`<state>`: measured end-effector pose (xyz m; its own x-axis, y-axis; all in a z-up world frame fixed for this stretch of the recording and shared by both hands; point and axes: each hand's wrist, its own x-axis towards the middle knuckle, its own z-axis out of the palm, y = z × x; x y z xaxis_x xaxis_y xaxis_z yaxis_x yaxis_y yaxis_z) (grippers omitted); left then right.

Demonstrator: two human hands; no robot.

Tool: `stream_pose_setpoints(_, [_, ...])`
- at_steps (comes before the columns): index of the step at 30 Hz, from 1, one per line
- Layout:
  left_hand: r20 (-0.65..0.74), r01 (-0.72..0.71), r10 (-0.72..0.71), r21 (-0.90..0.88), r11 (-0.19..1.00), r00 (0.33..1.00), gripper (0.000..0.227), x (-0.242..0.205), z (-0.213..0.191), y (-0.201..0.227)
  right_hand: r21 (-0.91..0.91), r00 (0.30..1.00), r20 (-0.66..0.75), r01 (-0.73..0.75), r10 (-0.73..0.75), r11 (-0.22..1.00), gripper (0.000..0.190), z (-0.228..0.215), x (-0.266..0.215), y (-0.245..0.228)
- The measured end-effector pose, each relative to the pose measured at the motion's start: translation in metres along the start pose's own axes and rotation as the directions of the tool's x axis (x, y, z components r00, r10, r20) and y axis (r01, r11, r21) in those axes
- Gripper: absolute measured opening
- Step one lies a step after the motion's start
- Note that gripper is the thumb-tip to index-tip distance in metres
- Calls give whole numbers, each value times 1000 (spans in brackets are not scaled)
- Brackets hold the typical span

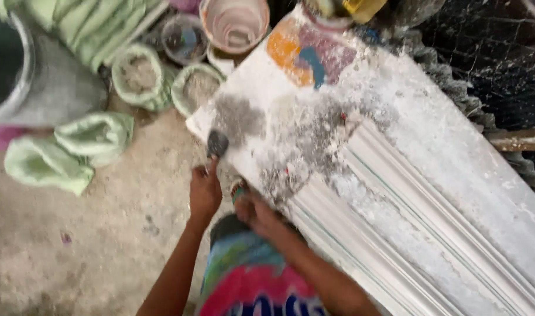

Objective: The person uses a small metal scraper to remove dust and debris from the grooves and surfaces of several long white decorative moldings laid on a workbench. The person repeatedly scrapes along the length of the moldings and occasionally wipes the surface with their hand.

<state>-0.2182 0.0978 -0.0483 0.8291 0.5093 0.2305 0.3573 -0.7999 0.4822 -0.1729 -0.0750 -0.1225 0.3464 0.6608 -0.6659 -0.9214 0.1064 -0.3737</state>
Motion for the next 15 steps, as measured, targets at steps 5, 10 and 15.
stream_pose_setpoints(5, [141, -66, 47, 132, 989, 989, 68, -4, 69, -61, 613, 919, -368, 125, 142, 780, 49, -28, -4, 22])
stream_pose_setpoints(10, [168, -112, 110, 0, 994, 980, 56, -11, 93, -91, 804, 912, -397, 291, 103, 519, 40, -23, -33, 19])
stream_pose_setpoints(15, [438, -88, 12, 155, 984, 899, 71, -5, 64, -101, 680, 893, -447, 300, 54, 669, 60, -39, -72, 26])
